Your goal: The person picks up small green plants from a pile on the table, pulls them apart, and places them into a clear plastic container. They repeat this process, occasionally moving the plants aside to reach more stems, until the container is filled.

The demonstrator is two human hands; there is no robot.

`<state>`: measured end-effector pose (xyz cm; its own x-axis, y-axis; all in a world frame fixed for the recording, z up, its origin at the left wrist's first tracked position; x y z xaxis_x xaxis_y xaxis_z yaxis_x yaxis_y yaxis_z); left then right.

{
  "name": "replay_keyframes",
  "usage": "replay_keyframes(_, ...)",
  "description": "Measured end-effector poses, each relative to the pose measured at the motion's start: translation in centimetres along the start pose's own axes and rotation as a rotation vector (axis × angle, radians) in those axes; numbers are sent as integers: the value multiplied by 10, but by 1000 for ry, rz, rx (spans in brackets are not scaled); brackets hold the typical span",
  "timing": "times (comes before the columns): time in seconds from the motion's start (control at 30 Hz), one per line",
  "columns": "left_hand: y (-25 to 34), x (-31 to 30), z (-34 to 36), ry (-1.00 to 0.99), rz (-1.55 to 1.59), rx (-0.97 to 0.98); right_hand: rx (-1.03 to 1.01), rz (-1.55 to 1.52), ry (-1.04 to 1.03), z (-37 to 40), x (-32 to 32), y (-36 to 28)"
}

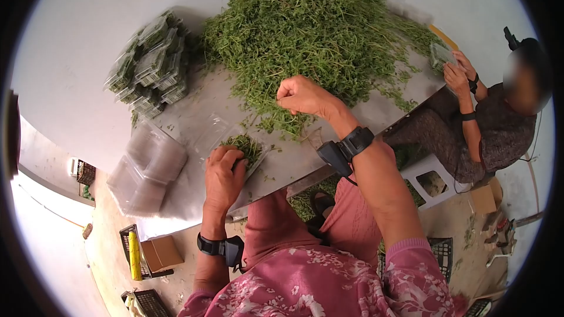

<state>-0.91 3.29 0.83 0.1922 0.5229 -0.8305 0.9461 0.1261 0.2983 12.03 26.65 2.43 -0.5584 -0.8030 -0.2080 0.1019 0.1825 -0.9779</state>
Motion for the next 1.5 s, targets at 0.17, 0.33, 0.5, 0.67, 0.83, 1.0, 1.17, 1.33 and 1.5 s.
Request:
replay_keyframes(0.17, 9, -18, 6, 163, -1, 65, -69, 4, -26, 1, 10, -11)
replay_keyframes(0.33, 6, -49, 11, 316, -69, -3, -164, -97, -41, 8, 29, -43)
replay_keyframes(0.5, -20, -67, 24, 419, -22, -138, -236, -186, -159, 7, 67, -57)
replay_keyframes(0.67, -30, -74, 27, 490, 125, -174, -446, 267, -163, 8, 109, -51)
replay_keyframes(0.83, -19, -62, 22, 339, 160, -169, -480, 362, -309, 9, 123, -36)
replay_keyframes(1.0, -5, -34, 13, 225, 112, -14, -454, 439, -377, 15, 121, -35)
replay_keyframes(1.17, -8, -18, 19, 126, 44, 18, -316, 302, -306, 17, 103, -39)
replay_keyframes(1.33, -10, -17, 20, 92, 26, 4, -362, 239, -192, 14, 96, -41)
replay_keyframes(1.5, -8, -15, 17, 52, -20, 18, -388, 615, -299, 21, 127, -23)
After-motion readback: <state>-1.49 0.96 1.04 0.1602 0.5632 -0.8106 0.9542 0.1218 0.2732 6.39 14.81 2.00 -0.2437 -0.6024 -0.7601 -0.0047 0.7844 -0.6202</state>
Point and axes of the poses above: each hand's wrist, its own z-axis away from the middle knuckle, its own x-axis out of the palm, y = z × x, the point moved 5 cm from there along -z, towards the middle knuckle, and after that the axes turned 8 degrees about -z, right-handed, at the moved point
